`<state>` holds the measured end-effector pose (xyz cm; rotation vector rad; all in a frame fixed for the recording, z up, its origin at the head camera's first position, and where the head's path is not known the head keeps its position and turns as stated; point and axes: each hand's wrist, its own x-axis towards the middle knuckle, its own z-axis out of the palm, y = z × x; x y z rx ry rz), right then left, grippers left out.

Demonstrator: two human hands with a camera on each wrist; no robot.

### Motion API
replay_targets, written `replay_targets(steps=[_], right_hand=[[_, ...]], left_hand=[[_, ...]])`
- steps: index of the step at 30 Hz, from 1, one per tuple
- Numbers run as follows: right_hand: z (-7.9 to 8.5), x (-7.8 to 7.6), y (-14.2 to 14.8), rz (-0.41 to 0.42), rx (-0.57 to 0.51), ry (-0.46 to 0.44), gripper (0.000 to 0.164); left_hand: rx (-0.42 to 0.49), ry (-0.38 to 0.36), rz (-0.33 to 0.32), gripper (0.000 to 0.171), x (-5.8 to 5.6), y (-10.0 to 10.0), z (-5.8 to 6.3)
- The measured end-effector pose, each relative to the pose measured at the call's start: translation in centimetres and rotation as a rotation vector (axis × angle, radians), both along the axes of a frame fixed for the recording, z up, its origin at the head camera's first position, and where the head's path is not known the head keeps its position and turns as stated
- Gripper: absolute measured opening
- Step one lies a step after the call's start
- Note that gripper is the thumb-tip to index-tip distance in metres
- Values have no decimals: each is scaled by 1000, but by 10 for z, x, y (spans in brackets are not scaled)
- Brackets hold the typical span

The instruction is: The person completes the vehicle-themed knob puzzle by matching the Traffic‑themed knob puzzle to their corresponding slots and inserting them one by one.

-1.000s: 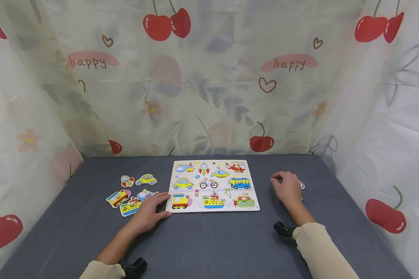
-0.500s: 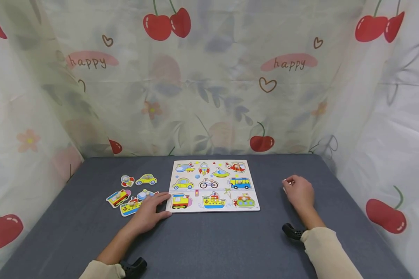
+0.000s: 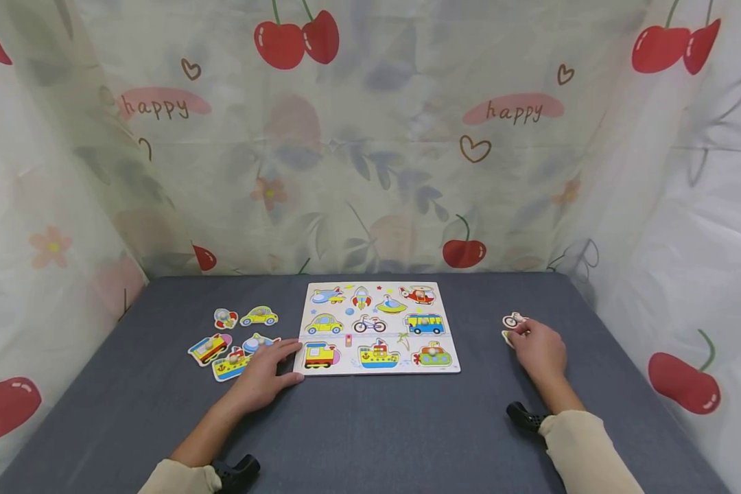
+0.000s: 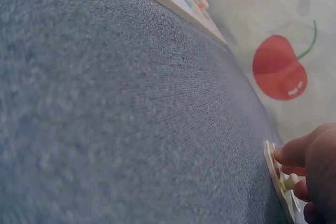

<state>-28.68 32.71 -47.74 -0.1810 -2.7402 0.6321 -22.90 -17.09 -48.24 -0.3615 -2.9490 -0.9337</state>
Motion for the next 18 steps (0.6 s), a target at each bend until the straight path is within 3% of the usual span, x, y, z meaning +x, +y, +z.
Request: replay_targets(steps=[18], right_hand=[[4, 10, 5, -112, -57, -96, 27]], left_hand=[[8, 1, 0, 60, 0, 0, 0]])
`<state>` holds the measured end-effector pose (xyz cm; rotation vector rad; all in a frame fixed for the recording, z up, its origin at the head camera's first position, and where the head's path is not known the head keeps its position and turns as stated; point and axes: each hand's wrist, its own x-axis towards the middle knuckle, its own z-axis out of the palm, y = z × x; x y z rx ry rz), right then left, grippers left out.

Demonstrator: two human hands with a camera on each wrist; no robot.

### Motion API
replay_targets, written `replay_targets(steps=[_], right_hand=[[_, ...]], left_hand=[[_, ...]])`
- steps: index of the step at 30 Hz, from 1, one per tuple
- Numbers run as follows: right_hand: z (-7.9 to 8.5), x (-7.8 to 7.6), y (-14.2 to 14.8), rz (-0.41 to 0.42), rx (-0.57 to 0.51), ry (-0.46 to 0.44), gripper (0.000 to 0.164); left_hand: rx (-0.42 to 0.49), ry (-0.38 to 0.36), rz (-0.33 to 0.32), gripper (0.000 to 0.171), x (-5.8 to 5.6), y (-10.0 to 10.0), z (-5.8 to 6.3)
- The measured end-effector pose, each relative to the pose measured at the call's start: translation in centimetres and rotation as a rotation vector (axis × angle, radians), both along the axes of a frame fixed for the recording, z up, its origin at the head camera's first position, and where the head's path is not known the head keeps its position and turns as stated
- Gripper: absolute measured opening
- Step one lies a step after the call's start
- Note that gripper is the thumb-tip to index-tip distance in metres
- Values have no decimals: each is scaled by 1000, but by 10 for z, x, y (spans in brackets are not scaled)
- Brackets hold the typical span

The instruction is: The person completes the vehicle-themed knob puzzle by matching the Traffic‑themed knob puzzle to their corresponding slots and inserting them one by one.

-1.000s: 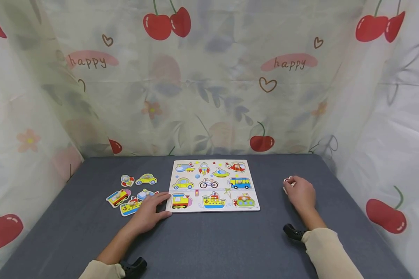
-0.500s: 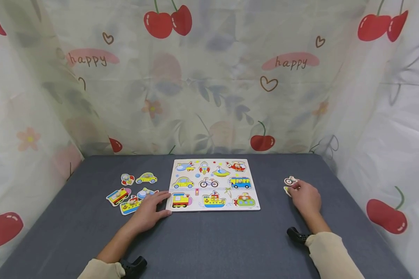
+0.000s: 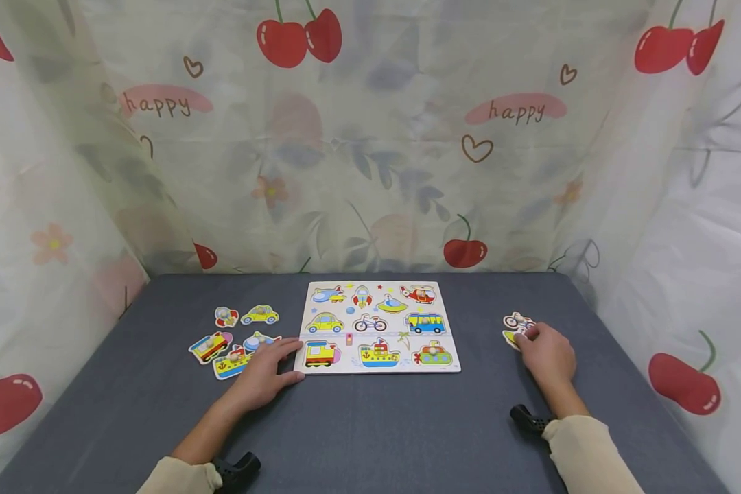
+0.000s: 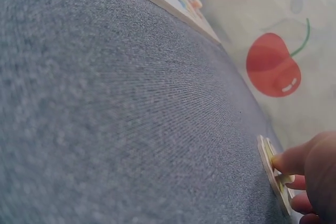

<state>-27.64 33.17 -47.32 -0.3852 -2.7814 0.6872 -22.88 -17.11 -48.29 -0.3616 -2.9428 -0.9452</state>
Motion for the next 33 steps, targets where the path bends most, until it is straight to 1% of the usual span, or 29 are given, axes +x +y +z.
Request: replay_targets(steps=[6, 11, 19, 24, 29, 33], right_hand=[[-1, 1, -1, -13, -12, 29, 26], [-3, 3, -3, -7, -27, 65, 23], [-4, 5, -7, 27, -92, 84, 23], [-7, 7, -13, 55, -120, 109, 23], [-8, 8, -18, 78, -133, 148, 21], [-8, 9, -23, 102, -127, 181, 20]], left_hand=[[-2, -9, 0, 60, -1, 0, 0], [-2, -15, 4, 60, 0, 0, 1], [1, 15, -10, 58, 2, 1, 3], [1, 10, -8, 57, 3, 1, 3], [-2, 3, -5, 58, 3, 2, 3], [1, 13, -6, 58, 3, 2, 3]])
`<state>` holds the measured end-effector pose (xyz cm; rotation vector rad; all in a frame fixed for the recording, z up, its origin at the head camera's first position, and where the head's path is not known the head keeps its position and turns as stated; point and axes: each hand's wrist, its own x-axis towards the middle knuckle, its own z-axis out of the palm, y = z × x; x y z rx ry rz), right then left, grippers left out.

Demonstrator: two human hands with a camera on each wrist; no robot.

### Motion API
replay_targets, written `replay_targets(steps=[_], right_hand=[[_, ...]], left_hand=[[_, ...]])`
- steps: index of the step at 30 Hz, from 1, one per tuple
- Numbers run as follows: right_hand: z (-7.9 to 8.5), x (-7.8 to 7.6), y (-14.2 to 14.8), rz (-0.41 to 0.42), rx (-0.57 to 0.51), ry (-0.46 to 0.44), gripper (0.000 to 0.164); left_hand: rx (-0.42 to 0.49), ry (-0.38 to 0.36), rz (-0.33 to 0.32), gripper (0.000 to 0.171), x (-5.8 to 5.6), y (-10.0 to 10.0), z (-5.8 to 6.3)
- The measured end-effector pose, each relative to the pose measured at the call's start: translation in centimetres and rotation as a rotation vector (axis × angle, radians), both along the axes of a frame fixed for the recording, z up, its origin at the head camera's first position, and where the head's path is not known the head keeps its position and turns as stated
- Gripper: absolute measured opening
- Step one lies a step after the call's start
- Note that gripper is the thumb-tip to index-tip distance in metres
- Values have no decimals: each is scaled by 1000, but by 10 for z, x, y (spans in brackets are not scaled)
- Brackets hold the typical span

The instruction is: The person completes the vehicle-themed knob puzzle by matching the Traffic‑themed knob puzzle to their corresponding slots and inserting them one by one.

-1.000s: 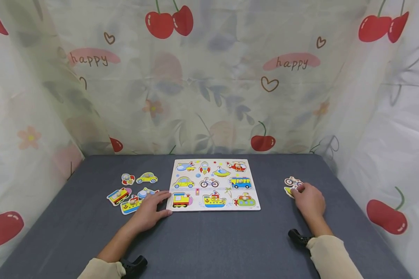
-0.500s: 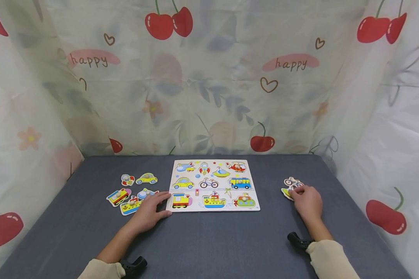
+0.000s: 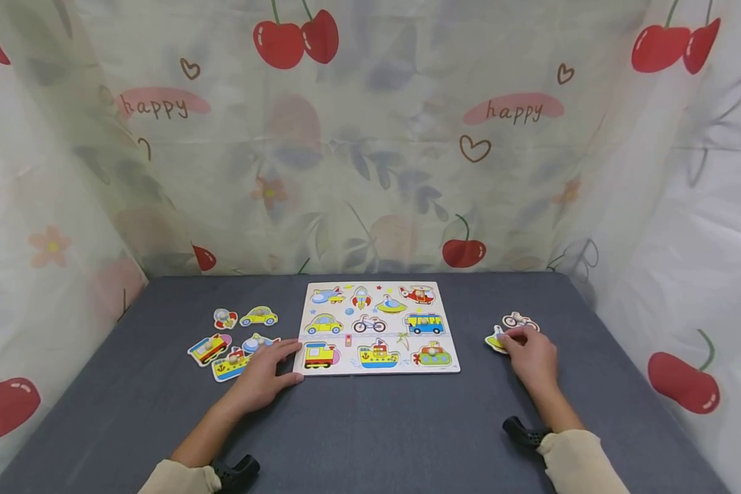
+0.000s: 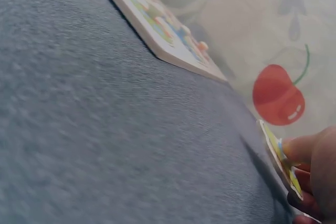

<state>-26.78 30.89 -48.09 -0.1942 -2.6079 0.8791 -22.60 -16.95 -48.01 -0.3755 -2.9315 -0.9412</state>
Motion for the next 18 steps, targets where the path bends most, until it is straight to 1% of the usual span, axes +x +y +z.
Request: replay_targets(steps=[6, 9, 13, 18], right_hand=[[1, 1, -8, 23, -9, 29, 19], [0, 0, -12, 24, -16, 22, 18], [-2, -2, -20, 26, -28, 16, 18], [-4, -8, -29, 37, -41, 44, 15]], left_hand=[[3, 7, -1, 58, -1, 0, 0], [3, 6, 1, 58, -1, 0, -1], [-1, 3, 3, 59, -1, -1, -1], [-7, 0, 2, 59, -1, -1, -1]])
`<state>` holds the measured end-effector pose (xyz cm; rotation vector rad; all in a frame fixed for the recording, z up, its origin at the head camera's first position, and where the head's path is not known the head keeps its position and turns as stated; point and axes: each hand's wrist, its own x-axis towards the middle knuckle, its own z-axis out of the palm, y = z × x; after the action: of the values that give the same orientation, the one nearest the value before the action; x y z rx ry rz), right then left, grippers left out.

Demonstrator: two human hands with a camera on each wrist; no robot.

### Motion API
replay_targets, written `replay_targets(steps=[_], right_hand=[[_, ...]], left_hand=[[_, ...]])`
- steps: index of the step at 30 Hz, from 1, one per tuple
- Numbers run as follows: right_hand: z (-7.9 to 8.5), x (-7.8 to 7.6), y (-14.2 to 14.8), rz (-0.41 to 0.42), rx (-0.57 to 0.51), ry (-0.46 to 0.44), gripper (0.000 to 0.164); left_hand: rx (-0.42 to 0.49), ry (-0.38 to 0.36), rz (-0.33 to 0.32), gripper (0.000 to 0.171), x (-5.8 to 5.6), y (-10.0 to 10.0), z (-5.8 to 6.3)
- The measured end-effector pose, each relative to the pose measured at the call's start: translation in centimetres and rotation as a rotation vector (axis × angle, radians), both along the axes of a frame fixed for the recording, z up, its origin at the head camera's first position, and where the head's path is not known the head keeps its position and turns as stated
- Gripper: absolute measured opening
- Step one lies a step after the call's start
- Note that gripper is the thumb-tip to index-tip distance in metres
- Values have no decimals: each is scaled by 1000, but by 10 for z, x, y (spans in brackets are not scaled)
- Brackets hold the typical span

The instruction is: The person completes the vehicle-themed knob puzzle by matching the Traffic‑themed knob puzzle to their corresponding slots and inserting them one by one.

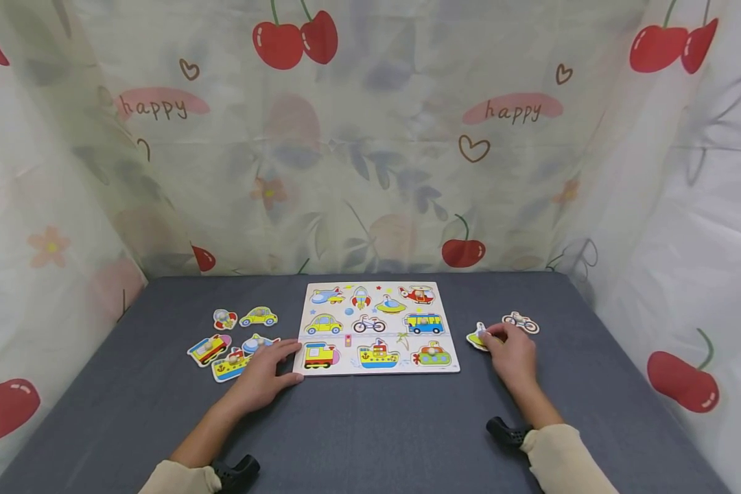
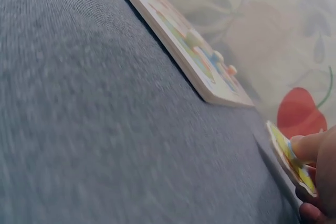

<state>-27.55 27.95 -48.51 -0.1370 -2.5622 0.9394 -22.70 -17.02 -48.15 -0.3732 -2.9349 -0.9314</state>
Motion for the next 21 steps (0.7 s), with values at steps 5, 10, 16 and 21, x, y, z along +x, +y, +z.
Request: replay_targets(steps=[5, 10, 16, 21], right_hand=[[0, -6, -10, 14, -13, 28, 14], [1, -12, -18, 0, -46, -7, 16], [4, -21, -26, -18, -55, -19, 17], [7, -26, -34, -31, -68, -29, 19]], left_hand=[[1, 3, -6, 58, -1, 0, 0], [-1, 6, -1, 59, -1, 0, -1], [8, 5, -2, 59, -1, -1, -1], [12, -1, 0, 59, -1, -1, -2]])
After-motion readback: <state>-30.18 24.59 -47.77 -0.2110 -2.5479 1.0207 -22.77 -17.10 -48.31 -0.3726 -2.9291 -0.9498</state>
